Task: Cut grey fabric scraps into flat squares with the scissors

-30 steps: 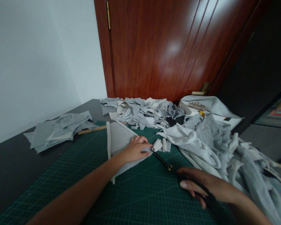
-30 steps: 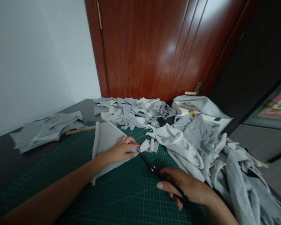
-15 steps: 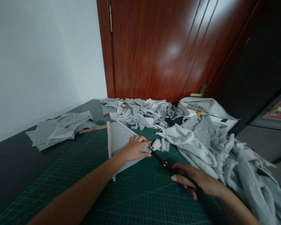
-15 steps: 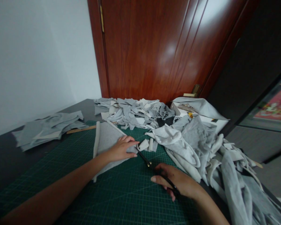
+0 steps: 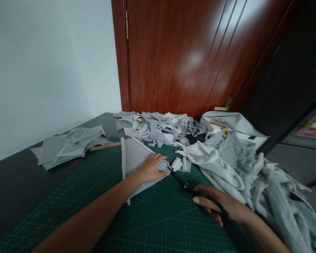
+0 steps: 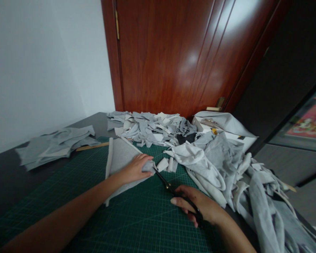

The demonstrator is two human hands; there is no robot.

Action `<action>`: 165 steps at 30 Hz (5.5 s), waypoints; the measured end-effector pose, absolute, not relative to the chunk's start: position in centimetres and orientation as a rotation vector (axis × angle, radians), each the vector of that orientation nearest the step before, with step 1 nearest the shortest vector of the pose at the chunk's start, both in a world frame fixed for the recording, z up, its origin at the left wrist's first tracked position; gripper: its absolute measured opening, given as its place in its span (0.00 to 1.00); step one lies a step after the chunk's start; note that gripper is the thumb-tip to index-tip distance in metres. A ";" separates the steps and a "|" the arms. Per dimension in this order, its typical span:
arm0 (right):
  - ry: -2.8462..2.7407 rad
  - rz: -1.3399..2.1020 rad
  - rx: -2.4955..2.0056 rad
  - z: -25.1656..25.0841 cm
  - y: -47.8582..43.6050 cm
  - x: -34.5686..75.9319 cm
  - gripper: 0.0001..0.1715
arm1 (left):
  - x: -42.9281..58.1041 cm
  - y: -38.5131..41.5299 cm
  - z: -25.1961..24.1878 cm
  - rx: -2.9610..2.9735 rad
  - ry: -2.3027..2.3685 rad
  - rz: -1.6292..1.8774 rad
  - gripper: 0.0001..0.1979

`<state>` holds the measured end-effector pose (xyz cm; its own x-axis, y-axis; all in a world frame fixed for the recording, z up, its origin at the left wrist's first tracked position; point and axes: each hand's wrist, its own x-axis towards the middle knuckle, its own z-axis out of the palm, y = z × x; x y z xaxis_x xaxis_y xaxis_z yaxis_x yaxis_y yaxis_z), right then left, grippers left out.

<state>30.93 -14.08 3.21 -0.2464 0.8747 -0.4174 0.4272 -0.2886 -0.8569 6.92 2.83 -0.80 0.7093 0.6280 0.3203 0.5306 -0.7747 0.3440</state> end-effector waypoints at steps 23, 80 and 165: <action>-1.504 1.734 -1.582 2.9 -12.8 31.5 0.35 | 6.4 2.4 -1.5 2.863 1.107 0.530 0.30; -1.611 1.535 -1.709 4.1 -12.1 26.1 0.33 | 6.6 2.5 -2.0 2.724 1.188 0.599 0.44; -1.607 1.587 -1.681 3.8 -11.3 28.1 0.29 | 5.5 1.5 -1.3 2.742 1.264 0.411 0.42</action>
